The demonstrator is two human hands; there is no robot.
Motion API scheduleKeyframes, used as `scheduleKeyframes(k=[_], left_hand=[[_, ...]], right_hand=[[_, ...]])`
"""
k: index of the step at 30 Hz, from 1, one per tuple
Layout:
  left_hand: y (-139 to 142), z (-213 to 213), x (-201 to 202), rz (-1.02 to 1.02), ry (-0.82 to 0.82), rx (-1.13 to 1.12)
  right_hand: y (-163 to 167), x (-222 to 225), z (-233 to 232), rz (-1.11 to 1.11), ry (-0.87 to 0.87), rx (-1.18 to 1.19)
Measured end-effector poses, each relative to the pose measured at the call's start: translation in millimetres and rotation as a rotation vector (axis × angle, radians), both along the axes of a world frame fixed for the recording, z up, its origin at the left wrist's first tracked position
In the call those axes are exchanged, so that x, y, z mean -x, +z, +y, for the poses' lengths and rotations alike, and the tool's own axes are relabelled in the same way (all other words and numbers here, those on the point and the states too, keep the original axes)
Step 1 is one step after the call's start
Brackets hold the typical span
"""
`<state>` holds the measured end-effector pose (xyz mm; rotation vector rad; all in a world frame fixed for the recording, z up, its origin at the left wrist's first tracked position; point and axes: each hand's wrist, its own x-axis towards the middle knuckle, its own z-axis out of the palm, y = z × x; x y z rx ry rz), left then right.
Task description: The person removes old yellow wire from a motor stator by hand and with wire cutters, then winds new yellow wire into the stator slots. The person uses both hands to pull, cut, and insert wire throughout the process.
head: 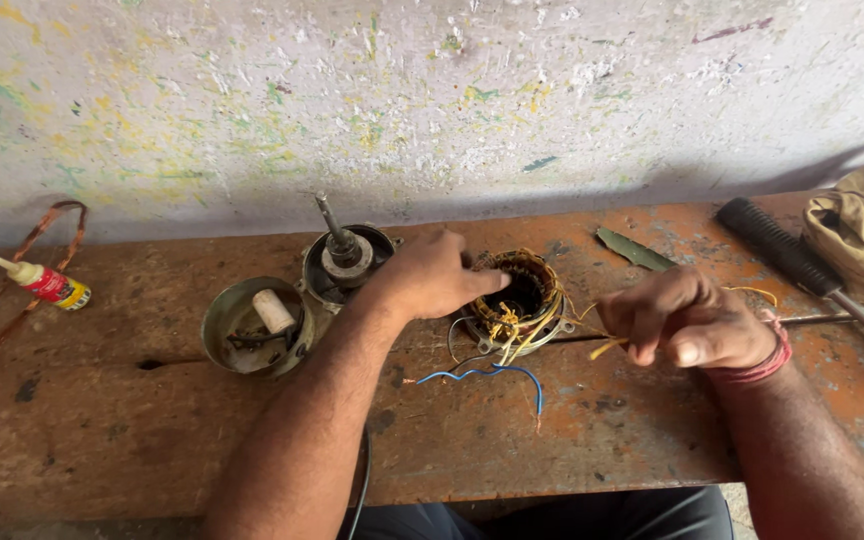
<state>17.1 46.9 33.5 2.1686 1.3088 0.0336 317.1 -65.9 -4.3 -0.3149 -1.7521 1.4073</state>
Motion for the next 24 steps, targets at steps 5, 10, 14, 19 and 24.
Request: scheduleKeyframes(k=[5, 10, 14, 19, 24], left_hand=[[-13, 9, -5, -0.101, -0.070, -0.074], [1, 22, -15, -0.252, -0.221, -0.034], [51, 16, -11, -0.190, -0.212, -0.081], [92, -33, 0, -0.500, -0.532, -0.320], [54, -62, -16, -0.022, -0.613, -0.379]], right_hand=[[-3, -18, 2, 0.336, -0.328, 0.034], [-7, -12, 7, 0.109, -0.917, 0.144], [-12, 13, 11, -0.528, -1.051, -0.162], [0, 27, 6, -0.680, -1.051, -0.405], [4, 35, 7, -0.685, -1.039, -0.364]])
